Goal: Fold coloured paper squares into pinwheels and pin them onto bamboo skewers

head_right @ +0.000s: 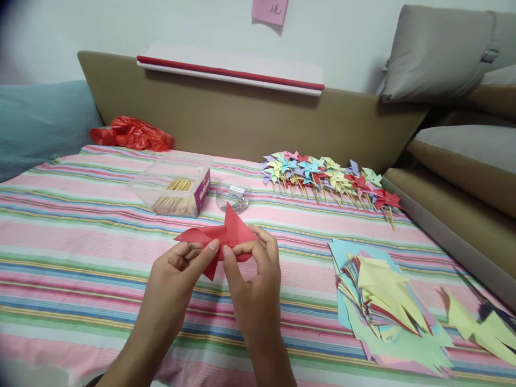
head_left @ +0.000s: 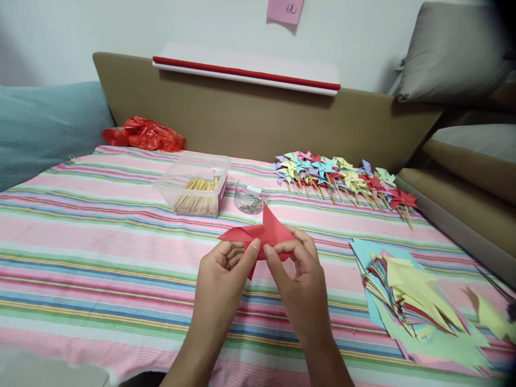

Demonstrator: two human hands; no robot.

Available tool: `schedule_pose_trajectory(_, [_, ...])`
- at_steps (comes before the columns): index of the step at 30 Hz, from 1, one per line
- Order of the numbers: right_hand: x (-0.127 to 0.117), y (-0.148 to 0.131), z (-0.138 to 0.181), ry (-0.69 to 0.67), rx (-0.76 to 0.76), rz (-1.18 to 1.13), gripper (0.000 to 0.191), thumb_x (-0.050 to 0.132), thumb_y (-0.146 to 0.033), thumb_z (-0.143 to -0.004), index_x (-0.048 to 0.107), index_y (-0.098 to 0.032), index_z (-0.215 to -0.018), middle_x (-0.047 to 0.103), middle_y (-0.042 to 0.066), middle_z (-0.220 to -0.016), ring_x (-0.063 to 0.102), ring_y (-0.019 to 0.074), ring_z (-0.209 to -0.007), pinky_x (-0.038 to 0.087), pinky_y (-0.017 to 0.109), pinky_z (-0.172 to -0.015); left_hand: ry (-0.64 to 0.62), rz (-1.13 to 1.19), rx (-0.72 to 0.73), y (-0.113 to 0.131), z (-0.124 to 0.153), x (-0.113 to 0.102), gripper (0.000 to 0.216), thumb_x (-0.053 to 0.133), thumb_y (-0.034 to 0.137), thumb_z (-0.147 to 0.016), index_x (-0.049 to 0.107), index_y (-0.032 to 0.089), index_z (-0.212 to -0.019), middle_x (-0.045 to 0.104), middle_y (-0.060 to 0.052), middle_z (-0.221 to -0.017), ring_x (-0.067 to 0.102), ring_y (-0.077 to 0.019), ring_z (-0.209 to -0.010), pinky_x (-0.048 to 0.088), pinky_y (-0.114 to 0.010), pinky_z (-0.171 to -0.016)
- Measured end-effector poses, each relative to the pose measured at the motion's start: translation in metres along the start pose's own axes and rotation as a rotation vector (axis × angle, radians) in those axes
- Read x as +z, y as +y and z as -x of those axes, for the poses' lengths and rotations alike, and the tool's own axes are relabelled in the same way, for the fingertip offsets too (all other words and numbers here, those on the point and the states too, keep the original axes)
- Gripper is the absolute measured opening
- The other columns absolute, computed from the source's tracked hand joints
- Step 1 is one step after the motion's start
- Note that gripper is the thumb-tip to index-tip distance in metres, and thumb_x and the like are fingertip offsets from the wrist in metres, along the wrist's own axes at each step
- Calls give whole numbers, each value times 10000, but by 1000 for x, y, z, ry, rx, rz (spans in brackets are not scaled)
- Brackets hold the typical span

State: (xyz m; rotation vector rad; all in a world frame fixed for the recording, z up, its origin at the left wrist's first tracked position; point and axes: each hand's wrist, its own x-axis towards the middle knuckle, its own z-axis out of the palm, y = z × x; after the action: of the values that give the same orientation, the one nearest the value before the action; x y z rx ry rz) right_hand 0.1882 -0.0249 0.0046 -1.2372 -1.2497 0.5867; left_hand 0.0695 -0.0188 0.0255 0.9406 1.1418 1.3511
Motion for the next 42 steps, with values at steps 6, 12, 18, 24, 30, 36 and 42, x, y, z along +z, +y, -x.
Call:
schedule_pose_trajectory(6, [1, 1, 0, 10, -4, 17, 152, 677, -338, -868, 648, -230, -764, 587, 84, -1085, 479, 284, -1310, 413, 448, -1014, 3, 20, 18, 2, 1, 2, 241, 814, 339, -781, 679, 153, -709, 646, 33, -620, 558, -79, -604, 439, -167, -575])
schedule_pose_trajectory(12, [1, 2, 0, -1, -20, 20, 156, 671, -329, -874, 644, -228, -759, 589, 85, -1094, 470, 271, -1321, 392, 435, -1039, -12, 53, 27, 0, 1, 1, 212, 816, 307, -785, 685, 158, -708, 634, 44, -609, 540, -67, -592, 432, -152, -572])
schedule_pose_trajectory(18, [0, 1, 1, -12, -15, 2, 166, 672, -321, -870, 625, -222, -746, 583, 82, -1071, 481, 271, -1297, 399, 436, -1020, -17, 68, 21, 0, 1, 1, 199, 822, 300, -781, 691, 165, -715, 600, 55, -591, 514, -63, -577, 415, -150, -561])
schedule_pose_trajectory(24, [1, -4, 0, -1, 6, -11, 174, 664, -312, -872, 608, -217, -738, 565, 69, -1060, 517, 272, -1227, 401, 444, -1000, -11, 60, 11, -2, 0, 1, 271, 835, 316, -760, 634, 159, -666, 554, 59, -588, 491, -64, -582, 409, -154, -564])
schedule_pose_trajectory(30, [2, -5, 0, 15, -11, 32, 186, 658, -302, -875, 591, -224, -720, 579, 65, -1014, 491, 274, -1274, 404, 434, -1012, -31, 15, 25, -4, 0, 3, 311, 812, 350, -781, 585, 167, -674, 549, 55, -618, 486, -78, -612, 407, -172, -586])
schedule_pose_trajectory(36, [2, -4, 1, 162, -41, -95, 502, 782, -328, -773, 511, -285, -1193, 453, 107, -1432, 538, 265, -1244, 489, 456, -989, -48, -98, 90, -3, -3, -3, 352, 759, 399, -826, 533, 181, -668, 461, 58, -626, 415, -94, -615, 362, -206, -572])
schedule_pose_trajectory(42, [-25, -10, -9, -85, 210, -203, 224, 707, -455, -835, 751, -242, -887, 499, 97, -1437, 473, 314, -1353, 518, 412, -973, -220, -247, 72, 4, -5, -14, 412, 709, 457, -851, 451, 199, -660, 379, 57, -630, 357, -107, -600, 309, -232, -537])
